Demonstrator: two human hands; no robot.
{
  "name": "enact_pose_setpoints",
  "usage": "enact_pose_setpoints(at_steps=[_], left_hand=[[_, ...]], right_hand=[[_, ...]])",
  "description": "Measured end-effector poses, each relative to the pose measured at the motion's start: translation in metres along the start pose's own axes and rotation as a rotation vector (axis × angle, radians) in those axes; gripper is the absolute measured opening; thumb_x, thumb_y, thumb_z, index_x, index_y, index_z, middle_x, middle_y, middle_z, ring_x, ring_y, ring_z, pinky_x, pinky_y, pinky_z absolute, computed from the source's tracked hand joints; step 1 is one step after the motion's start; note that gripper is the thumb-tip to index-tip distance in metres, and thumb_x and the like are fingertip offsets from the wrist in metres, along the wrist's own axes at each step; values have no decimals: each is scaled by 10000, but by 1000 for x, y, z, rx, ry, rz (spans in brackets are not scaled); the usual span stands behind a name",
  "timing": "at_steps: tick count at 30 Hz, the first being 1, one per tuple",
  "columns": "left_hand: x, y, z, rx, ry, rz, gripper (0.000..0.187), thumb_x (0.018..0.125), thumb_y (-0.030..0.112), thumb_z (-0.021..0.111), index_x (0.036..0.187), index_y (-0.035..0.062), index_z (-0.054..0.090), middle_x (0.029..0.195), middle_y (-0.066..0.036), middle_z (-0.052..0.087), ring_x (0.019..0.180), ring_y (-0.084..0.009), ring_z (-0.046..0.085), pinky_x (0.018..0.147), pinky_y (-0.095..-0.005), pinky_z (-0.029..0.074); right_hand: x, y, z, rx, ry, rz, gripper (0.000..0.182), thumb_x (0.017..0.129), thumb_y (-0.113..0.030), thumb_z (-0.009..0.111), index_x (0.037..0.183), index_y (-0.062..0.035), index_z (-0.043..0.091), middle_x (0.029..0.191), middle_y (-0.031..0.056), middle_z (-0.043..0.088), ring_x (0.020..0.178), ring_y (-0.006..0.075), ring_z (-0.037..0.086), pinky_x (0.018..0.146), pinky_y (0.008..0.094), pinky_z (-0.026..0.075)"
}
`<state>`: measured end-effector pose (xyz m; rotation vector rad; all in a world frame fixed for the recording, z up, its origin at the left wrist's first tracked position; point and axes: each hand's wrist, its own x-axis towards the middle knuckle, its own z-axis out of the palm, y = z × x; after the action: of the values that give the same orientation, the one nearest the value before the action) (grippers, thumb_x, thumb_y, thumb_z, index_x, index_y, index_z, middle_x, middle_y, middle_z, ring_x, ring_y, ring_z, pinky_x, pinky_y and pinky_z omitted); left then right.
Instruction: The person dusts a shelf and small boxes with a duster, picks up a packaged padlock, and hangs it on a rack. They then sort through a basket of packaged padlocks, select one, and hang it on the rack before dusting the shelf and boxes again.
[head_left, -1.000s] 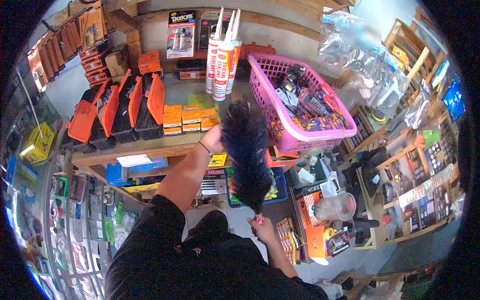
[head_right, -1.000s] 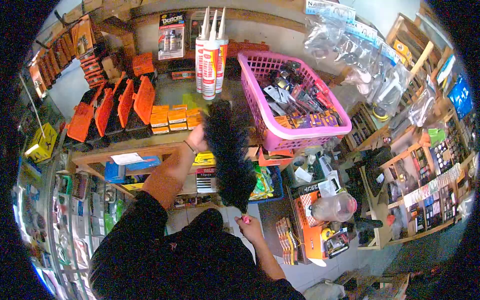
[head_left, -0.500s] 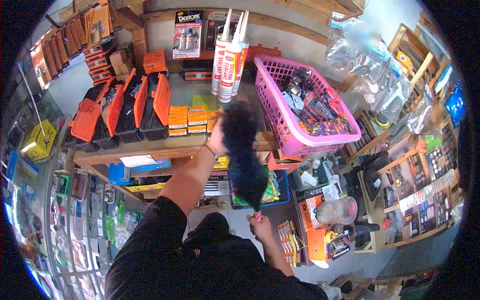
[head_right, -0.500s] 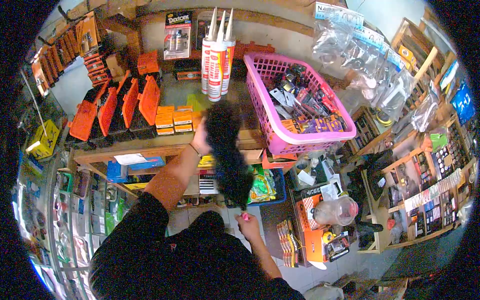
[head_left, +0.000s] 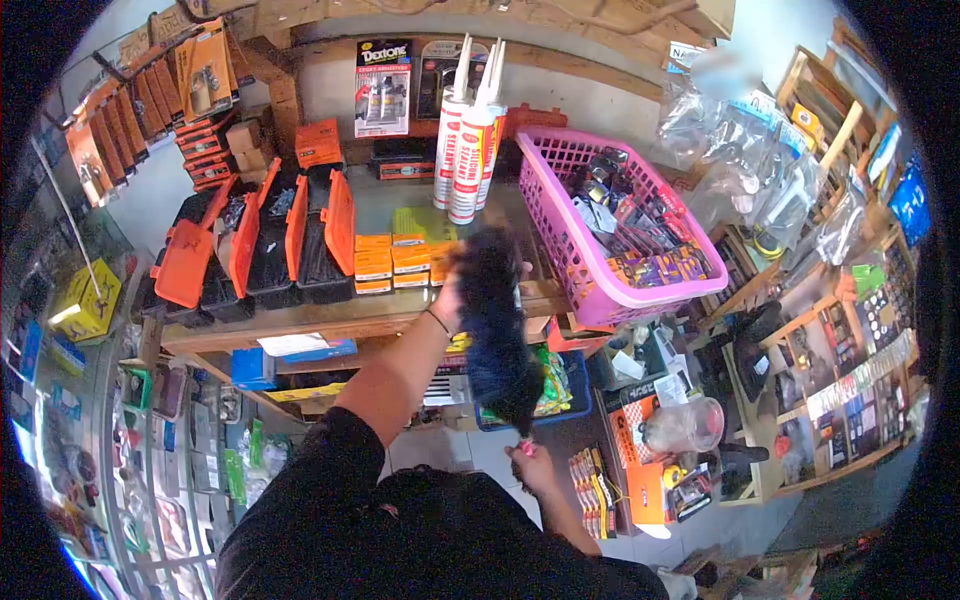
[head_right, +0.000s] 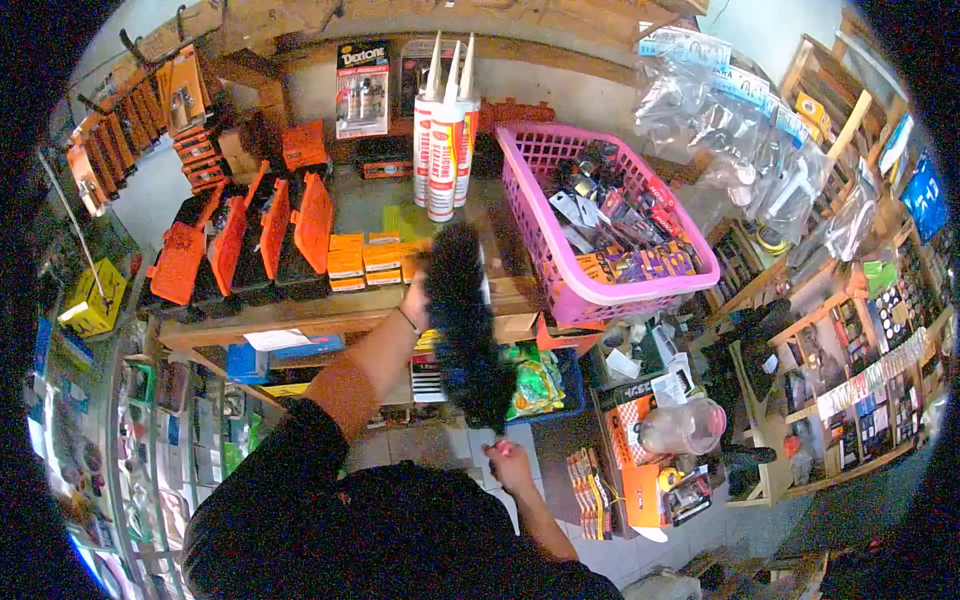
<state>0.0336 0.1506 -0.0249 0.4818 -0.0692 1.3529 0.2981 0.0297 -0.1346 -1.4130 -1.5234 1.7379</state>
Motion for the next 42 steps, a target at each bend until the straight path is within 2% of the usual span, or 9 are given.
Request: enact_pose_setpoints(at_steps=[4, 8, 11, 15, 19, 26, 33, 37, 42], left_hand=[[5, 4, 7, 71, 224, -88, 658, 835, 591, 290, 1227, 78, 417, 1194, -125, 488, 1093, -304, 462, 940, -457, 346], [6, 6, -18, -175, -295, -175, 651, 826, 590, 301, 1227, 92, 423, 1214, -138, 470, 1086, -285, 471, 942, -460, 348], [7, 3, 8, -84, 190, -189, 564, 846, 485, 376, 1261, 104, 371, 1217, -161, 462, 1008, -326, 529, 826, -491, 442], [16, 6, -40, 36, -322, -274, 636, 832, 582, 317, 1279, 132, 356, 1262, -150, 419, 1105, -320, 457, 936, -453, 361], [16, 3, -10, -102, 217, -139, 492, 857, 467, 382, 1246, 166, 393, 1247, -132, 442, 989, -393, 523, 769, -487, 471], [26, 0, -17, -511, -699, -298, 724, 812, 649, 213, 1246, 98, 393, 1189, -108, 496, 1068, -280, 489, 915, -434, 382], [18, 3, 10, 78, 130, -152, 757, 769, 679, 280, 1200, 79, 441, 1197, -101, 490, 1064, -260, 489, 896, -435, 397], [16, 8, -7, -77, -264, -229, 738, 761, 681, 302, 1213, 113, 434, 1196, -119, 486, 1003, -271, 527, 878, -411, 425], [19, 2, 6, 98, 169, -217, 653, 822, 605, 286, 1200, 97, 447, 1127, -85, 539, 966, -223, 547, 851, -378, 433]], right_hand=[[-13, -10, 14, 39, 50, 110, 268, 776, -153, 585, 559, -93, 441, 451, -11, 416, 351, 83, 364, 331, 254, 256], [-11, -8, 6, -31, 84, 72, 253, 770, -148, 590, 569, -90, 446, 464, -9, 424, 350, 83, 365, 331, 256, 263], [-12, 2, 5, 89, 139, 116, 219, 764, -146, 599, 602, -87, 464, 475, -12, 436, 366, 84, 381, 342, 255, 272], [-14, 6, 6, -275, 168, 118, 251, 757, -165, 607, 572, -78, 461, 483, -4, 451, 413, 98, 418, 389, 268, 326], [-15, 9, 13, 44, 149, 90, 225, 777, -141, 574, 592, -98, 454, 460, -11, 428, 362, 84, 378, 339, 255, 267], [-12, 2, -2, -97, 172, 96, 174, 772, -111, 538, 614, -91, 469, 474, -2, 413, 369, 91, 382, 332, 252, 284], [-14, 6, -6, 68, 125, 117, 124, 781, -112, 523, 672, -72, 480, 496, -4, 438, 364, 100, 390, 337, 258, 292], [-17, 11, 2, -187, 39, 130, 130, 790, -107, 509, 673, -60, 478, 488, -3, 423, 355, 92, 373, 324, 250, 270], [-24, 0, 6, -79, 105, 144, 162, 795, -115, 524, 651, -68, 465, 480, -12, 409, 357, 88, 359, 336, 252, 267]])
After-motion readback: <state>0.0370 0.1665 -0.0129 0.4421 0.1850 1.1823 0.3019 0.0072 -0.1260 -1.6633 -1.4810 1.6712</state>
